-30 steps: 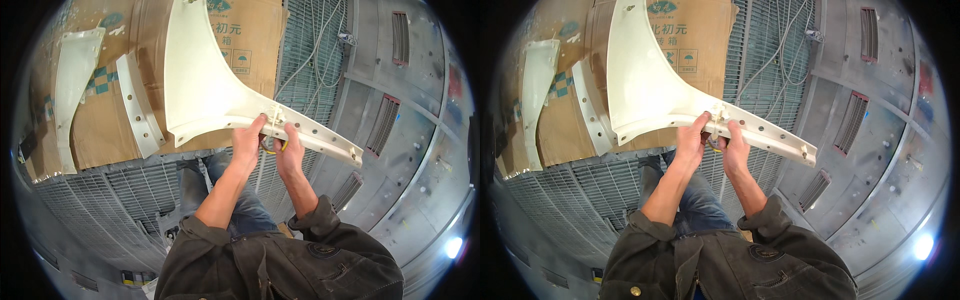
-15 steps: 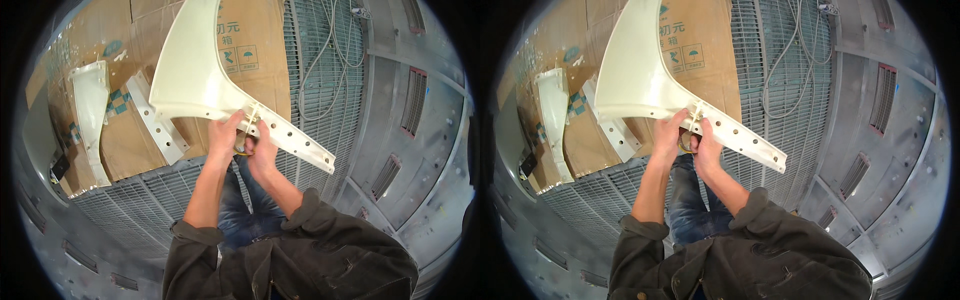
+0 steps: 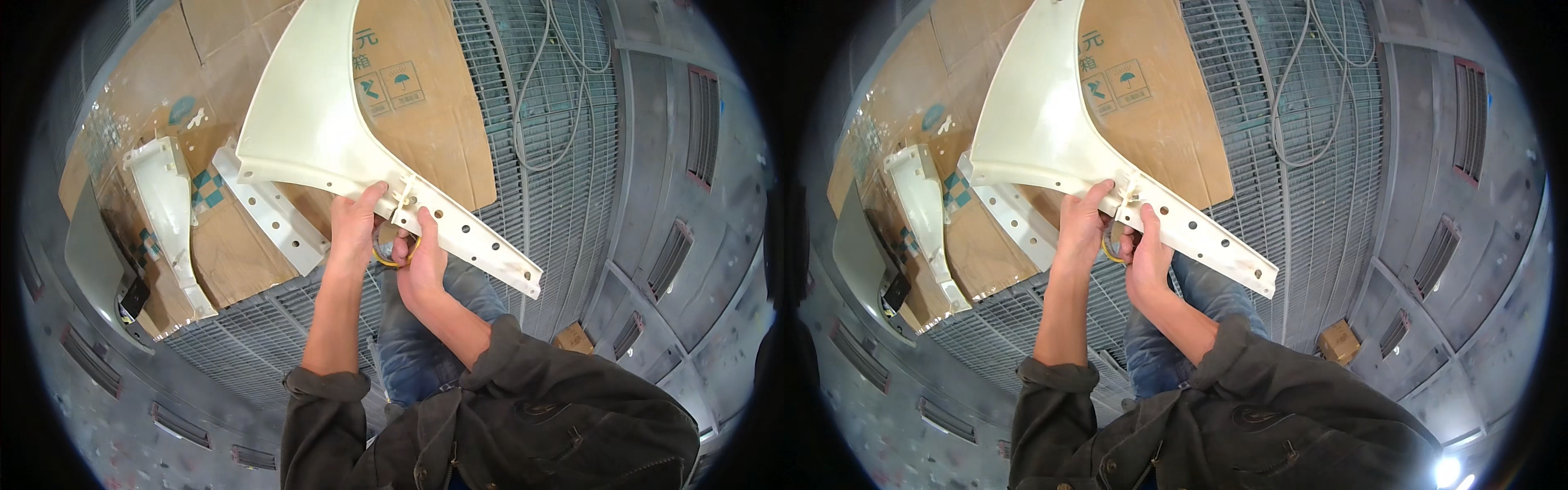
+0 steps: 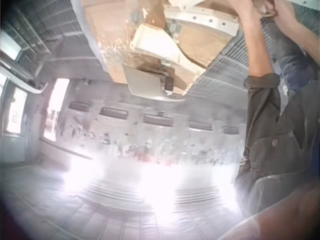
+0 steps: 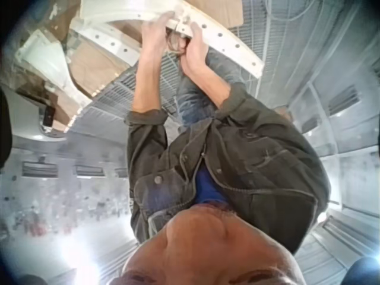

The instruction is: The person applies yellow masking tape to the edges of several car body parts, including a gray fender and white plastic trim pieces, on a cardboard-covered metal grate. The person handles each part individually, aligning and smoothing the tape along the contours.

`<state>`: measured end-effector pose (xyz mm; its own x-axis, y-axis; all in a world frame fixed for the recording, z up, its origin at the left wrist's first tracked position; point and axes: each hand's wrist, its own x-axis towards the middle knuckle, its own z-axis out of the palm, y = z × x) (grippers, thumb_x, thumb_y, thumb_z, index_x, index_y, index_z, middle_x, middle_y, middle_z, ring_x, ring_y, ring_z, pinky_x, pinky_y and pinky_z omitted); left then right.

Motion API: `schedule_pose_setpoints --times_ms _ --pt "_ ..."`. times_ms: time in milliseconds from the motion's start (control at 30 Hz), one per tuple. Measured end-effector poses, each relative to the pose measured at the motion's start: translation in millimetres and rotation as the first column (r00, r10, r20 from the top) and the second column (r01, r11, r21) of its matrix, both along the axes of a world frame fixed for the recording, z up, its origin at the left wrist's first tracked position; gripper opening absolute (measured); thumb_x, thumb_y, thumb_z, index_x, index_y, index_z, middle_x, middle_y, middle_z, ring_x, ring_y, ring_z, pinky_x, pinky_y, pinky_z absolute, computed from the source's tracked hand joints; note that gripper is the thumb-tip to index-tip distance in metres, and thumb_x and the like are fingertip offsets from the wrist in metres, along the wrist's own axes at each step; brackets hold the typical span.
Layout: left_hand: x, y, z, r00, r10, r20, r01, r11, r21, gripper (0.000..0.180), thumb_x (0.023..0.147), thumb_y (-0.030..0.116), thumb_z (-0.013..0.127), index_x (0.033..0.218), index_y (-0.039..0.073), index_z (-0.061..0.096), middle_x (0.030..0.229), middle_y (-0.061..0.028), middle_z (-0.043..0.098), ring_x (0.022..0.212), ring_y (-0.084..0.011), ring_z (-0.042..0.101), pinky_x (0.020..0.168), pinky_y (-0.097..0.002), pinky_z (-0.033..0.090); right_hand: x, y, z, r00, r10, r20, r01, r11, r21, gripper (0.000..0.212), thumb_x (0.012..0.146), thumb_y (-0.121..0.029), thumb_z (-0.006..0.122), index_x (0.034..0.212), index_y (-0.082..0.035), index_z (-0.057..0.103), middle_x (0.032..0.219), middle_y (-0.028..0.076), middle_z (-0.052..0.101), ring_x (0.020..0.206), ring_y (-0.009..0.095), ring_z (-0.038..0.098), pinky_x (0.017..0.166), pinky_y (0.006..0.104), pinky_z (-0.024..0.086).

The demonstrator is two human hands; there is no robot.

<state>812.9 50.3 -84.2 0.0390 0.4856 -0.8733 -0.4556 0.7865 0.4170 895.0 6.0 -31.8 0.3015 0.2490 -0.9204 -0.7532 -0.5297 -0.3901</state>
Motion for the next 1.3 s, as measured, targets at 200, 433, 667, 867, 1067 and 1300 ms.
schedule_pose_setpoints --times_ms 200,433,667,867,1067,1300 --pt "19.5 0.0 8.1 0.987 0.149 -0.055 -0.149 0.989 0.002 0.029 0.093 0.01 0.065 0.117 -0.005 0.061 0.104 -0.0108 0.069 0.092 -0.0208 0.068 0.074 -0.0358 0.055 -1.2 -5.4 -1.6 0.998 0.004 0.056 -0.008 0.998 0.07 0.029 0.103 -0.036 0.057 0.11 -0.008 0.061 0.079 0.0 0.056 0.059 0.007 0.043 0.051 0.0245 0.032" --pt "15.3 -7.3 -2.3 0.997 0.067 -0.023 -0.067 0.998 0.006 0.027 0.095 0.011 0.063 0.117 -0.004 0.06 0.099 -0.0101 0.069 0.078 -0.0186 0.067 0.062 -0.0331 0.053 -5.1 0.8 -6.7 0.998 -0.012 0.062 0.006 0.996 0.089 0.03 0.104 -0.035 0.057 0.119 -0.009 0.059 0.082 -0.002 0.056 0.06 0.006 0.042 0.051 0.0231 0.031" --pt "-4.6 -2.6 6.5 0.994 -0.088 0.059 0.089 0.996 -0.03 0.032 0.097 0.022 0.069 0.116 -0.003 0.061 0.093 -0.011 0.069 0.073 -0.0174 0.066 0.051 -0.0321 0.051 -16.1 -4.3 -10.7 0.999 0.048 -0.021 -0.046 0.992 0.115 0.024 0.105 -0.032 0.058 0.111 -0.008 0.06 0.073 -0.003 0.052 0.057 0.005 0.044 0.048 0.0237 0.032" --pt "-10.1 -7.6 8.0 0.996 -0.044 0.074 0.041 0.998 0.037 0.039 0.095 0.017 0.071 0.123 -0.005 0.056 0.105 -0.0142 0.068 0.083 -0.0213 0.069 0.058 -0.0342 0.057 -21.2 -14.7 -10.1 0.994 0.091 0.055 -0.097 0.986 0.132 0.025 0.104 -0.032 0.061 0.109 -0.007 0.06 0.072 -0.003 0.052 0.059 0.005 0.045 0.049 0.0232 0.033" --pt "-21.9 -12.2 9.4 0.994 0.003 0.11 -0.002 1.0 -0.011 0.043 0.091 0.006 0.073 0.127 -0.004 0.052 0.119 -0.0165 0.065 0.106 -0.0255 0.066 0.089 -0.0382 0.057 -24.0 -33.9 -20.9 0.956 0.292 0.025 -0.293 0.947 0.13 0.026 0.1 -0.029 0.065 0.112 -0.007 0.064 0.081 -0.002 0.055 0.067 0.007 0.049 0.057 0.0249 0.038" --pt "-34.5 -15.4 -0.6 0.994 -0.007 0.111 0.0 0.998 0.069 0.034 0.096 0.007 0.065 0.126 -0.006 0.053 0.12 -0.0146 0.066 0.107 -0.0245 0.067 0.093 -0.0392 0.057 42.1 -105.0 -6.7 0.699 0.688 0.194 -0.713 0.691 0.119 0.027 0.092 -0.014 0.072 0.116 -0.003 0.067 0.097 0.002 0.066 0.086 0.012 0.062 0.076 0.026 0.05"
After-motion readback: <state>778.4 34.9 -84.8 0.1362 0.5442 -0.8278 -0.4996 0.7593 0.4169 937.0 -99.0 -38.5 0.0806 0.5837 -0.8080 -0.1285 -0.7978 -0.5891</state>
